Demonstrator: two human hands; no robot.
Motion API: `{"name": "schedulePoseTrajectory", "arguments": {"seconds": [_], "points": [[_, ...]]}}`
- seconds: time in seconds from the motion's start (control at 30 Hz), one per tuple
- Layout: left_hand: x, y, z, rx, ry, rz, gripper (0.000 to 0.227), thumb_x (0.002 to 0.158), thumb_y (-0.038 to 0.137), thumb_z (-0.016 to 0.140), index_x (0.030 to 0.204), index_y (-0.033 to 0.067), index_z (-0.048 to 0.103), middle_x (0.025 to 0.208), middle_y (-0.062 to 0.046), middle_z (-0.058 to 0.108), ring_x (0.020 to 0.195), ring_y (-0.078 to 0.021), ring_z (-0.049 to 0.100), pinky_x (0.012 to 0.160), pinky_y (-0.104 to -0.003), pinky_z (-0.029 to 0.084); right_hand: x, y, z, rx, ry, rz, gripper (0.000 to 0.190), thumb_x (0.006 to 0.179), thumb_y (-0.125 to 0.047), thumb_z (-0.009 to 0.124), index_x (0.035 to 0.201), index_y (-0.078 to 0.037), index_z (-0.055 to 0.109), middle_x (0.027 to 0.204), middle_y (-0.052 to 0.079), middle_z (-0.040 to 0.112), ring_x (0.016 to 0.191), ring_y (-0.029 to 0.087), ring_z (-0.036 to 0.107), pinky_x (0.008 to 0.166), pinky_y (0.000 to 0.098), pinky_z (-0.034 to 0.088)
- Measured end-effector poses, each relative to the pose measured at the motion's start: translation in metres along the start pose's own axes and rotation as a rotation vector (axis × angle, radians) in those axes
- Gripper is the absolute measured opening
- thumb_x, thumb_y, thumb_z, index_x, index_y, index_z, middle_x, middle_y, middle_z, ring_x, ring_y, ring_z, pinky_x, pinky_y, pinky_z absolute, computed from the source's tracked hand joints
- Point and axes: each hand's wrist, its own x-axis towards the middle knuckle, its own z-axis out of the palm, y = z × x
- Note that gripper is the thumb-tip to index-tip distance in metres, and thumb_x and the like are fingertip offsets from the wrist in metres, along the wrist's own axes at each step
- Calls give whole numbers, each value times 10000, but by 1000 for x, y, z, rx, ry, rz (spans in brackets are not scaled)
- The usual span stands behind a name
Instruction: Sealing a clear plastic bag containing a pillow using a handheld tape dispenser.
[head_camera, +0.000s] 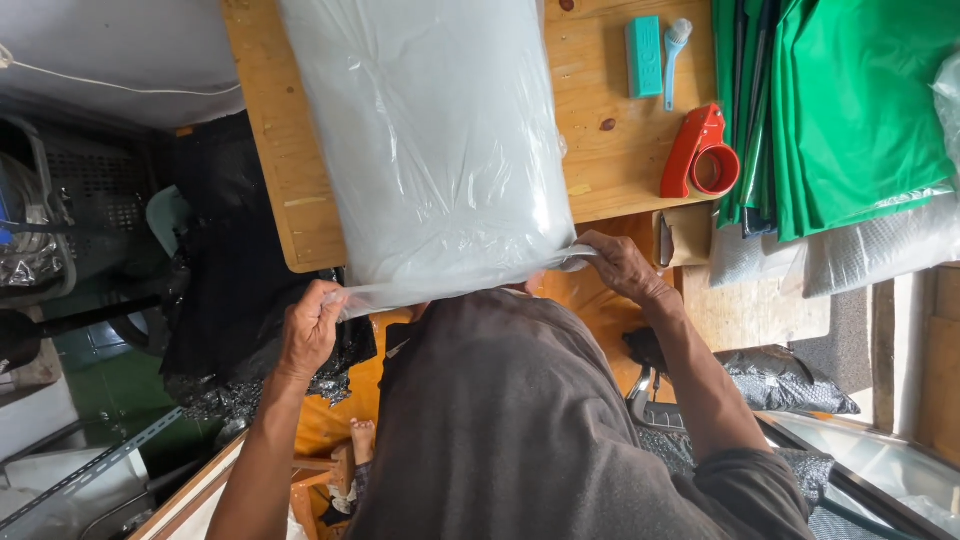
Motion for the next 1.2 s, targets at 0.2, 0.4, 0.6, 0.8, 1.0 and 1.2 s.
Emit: {"name": "schedulePoseTrajectory", "arguments": {"seconds": [0.2, 0.4, 0.6, 0.8, 1.0, 1.2], "points": [[8, 4, -1, -53, 31, -7, 217, 1084, 306, 557, 986, 170, 695, 789, -87, 689, 764, -141, 572, 815, -410, 518, 13, -9, 4, 106, 17, 126, 156, 1027, -159, 584, 996, -94, 722, 804, 110, 685, 807, 176, 626, 812, 428, 536], [15, 32, -8, 127, -1, 250, 227, 1048, 354, 586, 1102, 187, 731, 1006, -43, 742, 977, -279, 703, 941, -425, 512, 12, -35, 9, 159, 84, 189, 189, 1025, -234, 604, 1004, -107, 742, 814, 98, 700, 808, 173, 635, 823, 390, 524], [6, 109, 10, 515, 63, 761, 570, 892, 621, 672, 1167, 122, 654, 1169, -77, 595, 1200, -287, 570, 1086, -527, 415, 7, -26, 9, 147, 99, 140, 158, 985, -225, 666, 1037, -108, 760, 821, 80, 716, 792, 153, 650, 794, 356, 543], [24, 83, 61, 607, -24, 965, 140, 1002, 256, 615, 925, 139, 624, 1033, -27, 560, 1039, -246, 607, 908, -453, 488, -3, -47, -2, -35, -13, 5, 227, 898, -236, 767, 1074, -93, 768, 898, 160, 739, 859, 307, 733, 810, 430, 569], [22, 110, 50, 634, -83, 863, 461, 821, 220, 775, 1255, 147, 636, 857, -10, 502, 824, -219, 579, 879, -463, 484, 4, -189, -27, -429, -223, 24, 616, 732, -348, 880, 1232, -64, 661, 1171, 203, 712, 1136, 419, 677, 990, 577, 508], [14, 102, 62, 548, -77, 907, 153, 1004, 173, 586, 854, 143, 598, 1040, -29, 565, 1011, -246, 620, 885, -457, 473, 45, -204, 5, -48, -304, -217, 355, 992, -333, 652, 1171, -29, 693, 1010, 218, 724, 1005, 407, 735, 862, 534, 591]]}}
